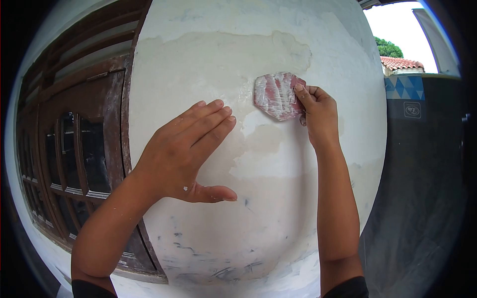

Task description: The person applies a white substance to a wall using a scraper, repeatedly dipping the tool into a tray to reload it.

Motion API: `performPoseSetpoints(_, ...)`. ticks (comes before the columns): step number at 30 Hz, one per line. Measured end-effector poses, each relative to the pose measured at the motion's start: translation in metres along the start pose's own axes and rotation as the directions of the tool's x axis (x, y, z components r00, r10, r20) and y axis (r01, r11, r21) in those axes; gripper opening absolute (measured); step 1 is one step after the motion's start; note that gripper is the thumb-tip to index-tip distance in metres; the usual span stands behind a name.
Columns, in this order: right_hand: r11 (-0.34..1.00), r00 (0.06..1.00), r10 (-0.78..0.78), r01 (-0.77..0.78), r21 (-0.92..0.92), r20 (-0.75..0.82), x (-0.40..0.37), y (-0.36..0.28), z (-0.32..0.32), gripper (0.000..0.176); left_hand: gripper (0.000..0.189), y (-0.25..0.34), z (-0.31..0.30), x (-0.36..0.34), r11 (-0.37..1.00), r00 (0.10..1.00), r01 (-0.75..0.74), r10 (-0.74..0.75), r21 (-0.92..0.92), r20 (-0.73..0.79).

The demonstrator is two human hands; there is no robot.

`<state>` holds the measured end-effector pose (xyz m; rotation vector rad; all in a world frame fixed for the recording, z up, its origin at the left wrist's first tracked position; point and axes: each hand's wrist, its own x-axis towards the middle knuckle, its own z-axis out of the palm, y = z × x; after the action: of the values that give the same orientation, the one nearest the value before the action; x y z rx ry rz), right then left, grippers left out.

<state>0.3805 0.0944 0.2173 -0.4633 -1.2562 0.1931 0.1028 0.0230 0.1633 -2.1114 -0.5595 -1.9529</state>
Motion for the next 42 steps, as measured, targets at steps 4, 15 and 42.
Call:
performPoseSetpoints(4,0.997,0.998,-0.01,0.005,-0.078,-0.061,0.003,0.007,-0.015,0.028,0.104,0.002,0.0,-0.002,0.999,1.0,0.019,-0.02,-0.028,-0.004)
performPoseSetpoints(15,0.992,0.996,-0.056,0.048,-0.114,-0.065,-0.003,0.012,-0.023,0.029,0.105,0.0,-0.001,-0.007,0.994,0.997,0.072,-0.075,-0.078,-0.024)
performPoseSetpoints(42,0.222,0.269,0.963,-0.816,0.534,0.011,-0.481,0.08,-0.244,0.035,0.114,0.03,0.087,-0.447,0.226,0.314,0.949,-0.635,-0.22,0.705)
